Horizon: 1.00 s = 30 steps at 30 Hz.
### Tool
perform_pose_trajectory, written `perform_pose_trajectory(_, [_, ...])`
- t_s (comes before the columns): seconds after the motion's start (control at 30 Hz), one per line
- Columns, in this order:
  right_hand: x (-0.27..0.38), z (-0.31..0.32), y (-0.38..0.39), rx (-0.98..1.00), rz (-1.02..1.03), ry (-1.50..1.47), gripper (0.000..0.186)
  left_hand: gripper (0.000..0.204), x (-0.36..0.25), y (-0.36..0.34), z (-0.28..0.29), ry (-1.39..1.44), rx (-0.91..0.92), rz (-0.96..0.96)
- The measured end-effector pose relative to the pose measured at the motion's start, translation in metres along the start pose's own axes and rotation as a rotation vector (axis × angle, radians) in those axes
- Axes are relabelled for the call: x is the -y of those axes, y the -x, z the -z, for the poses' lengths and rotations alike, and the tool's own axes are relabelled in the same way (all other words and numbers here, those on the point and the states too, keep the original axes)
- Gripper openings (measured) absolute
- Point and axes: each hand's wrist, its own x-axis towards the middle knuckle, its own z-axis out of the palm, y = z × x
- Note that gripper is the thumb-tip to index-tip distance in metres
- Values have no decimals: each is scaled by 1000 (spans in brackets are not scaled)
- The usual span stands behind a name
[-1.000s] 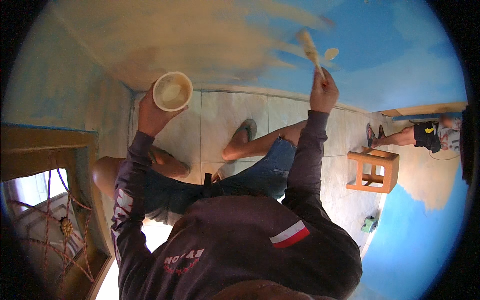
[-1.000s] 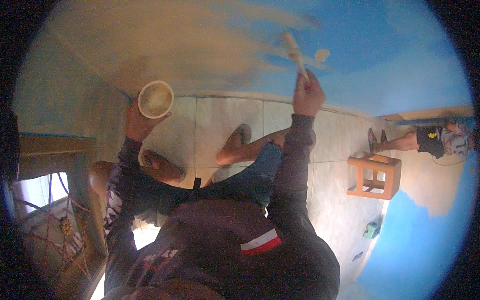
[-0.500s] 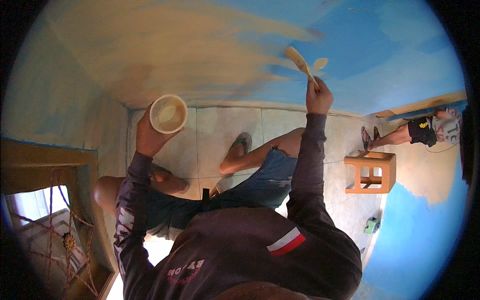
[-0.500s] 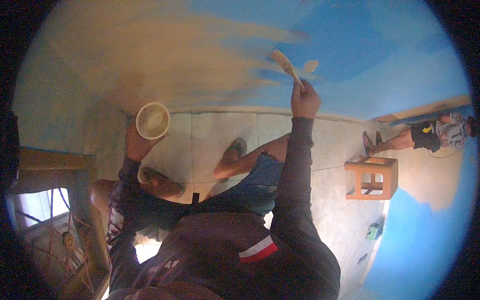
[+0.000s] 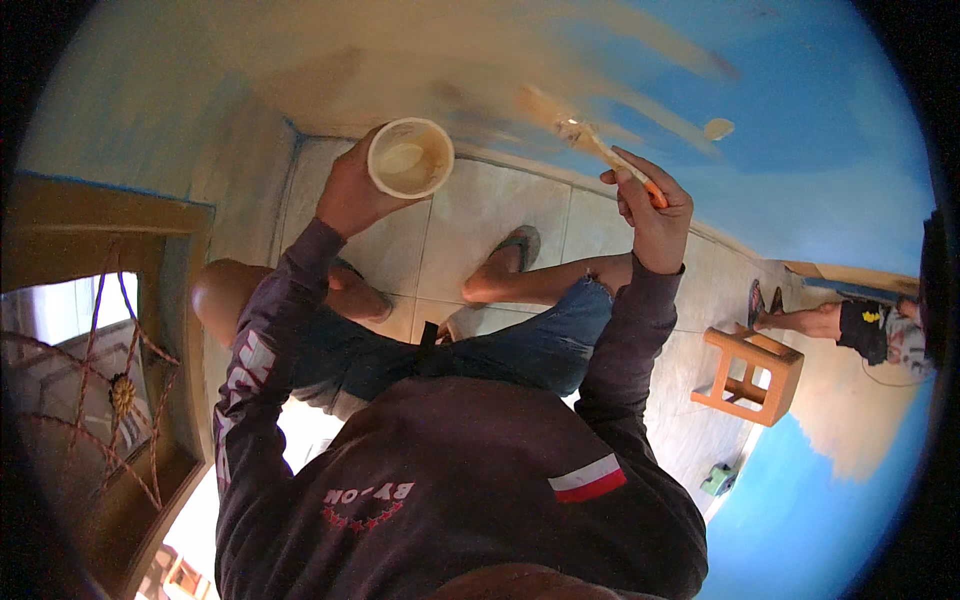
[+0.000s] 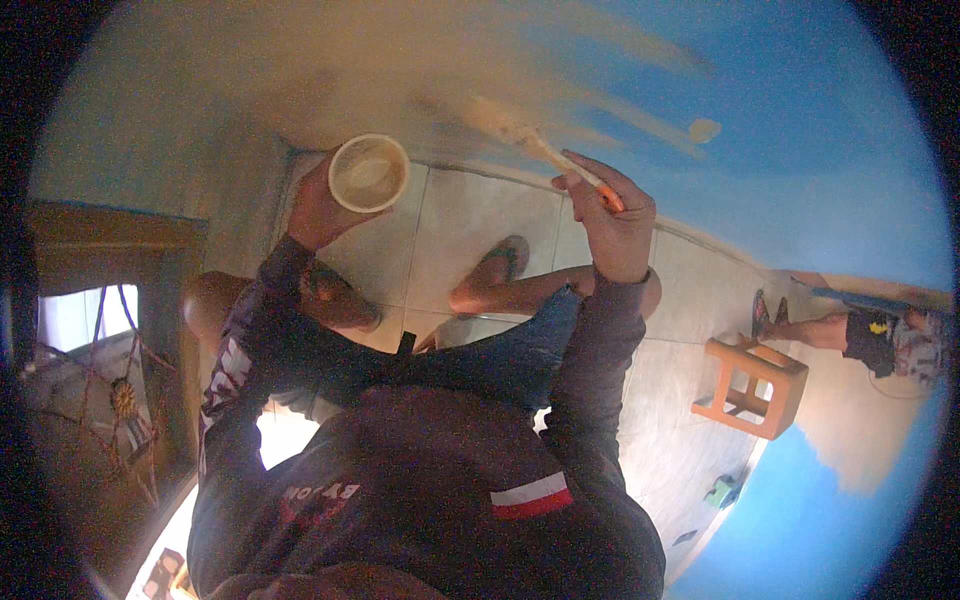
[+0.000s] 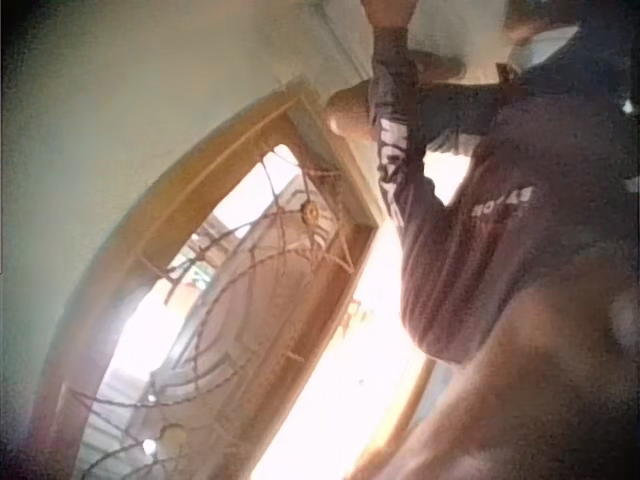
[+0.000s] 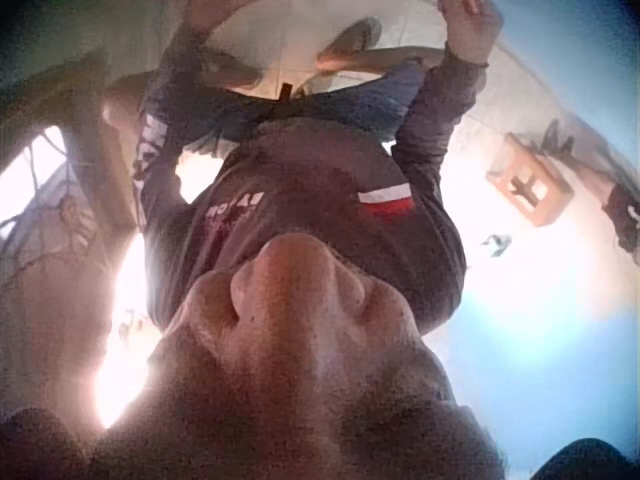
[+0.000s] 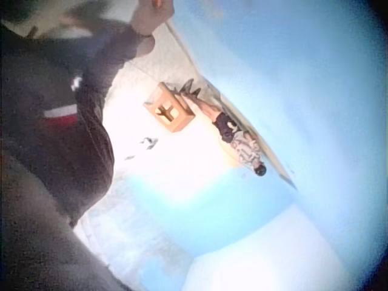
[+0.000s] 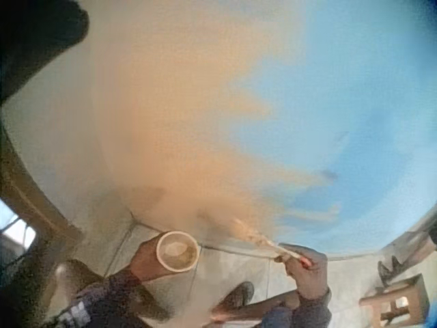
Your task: The person sits on the floor and paints the ceiling with a brush, repeatedly dipping it into a small container of paint. The ceiling is partially painted blue, and the person applies a light-colored paint over it.
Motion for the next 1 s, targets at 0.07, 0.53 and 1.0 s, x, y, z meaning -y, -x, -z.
perform_pose_trajectory(0.07, [13, -12, -1, 106, 44, -10, 23, 81, -2, 0, -2, -6, 30, 23])
perform_pose_trajectory(0.53, [33, -86, -35, 425, 174, 202, 20, 85, -8, 4, -6, 134, 165, 19])
perform_pose_trajectory(1.0, [28, -130, -40, 557, 321, 495, 30, 84, -4, 10, -14, 57, 223, 3])
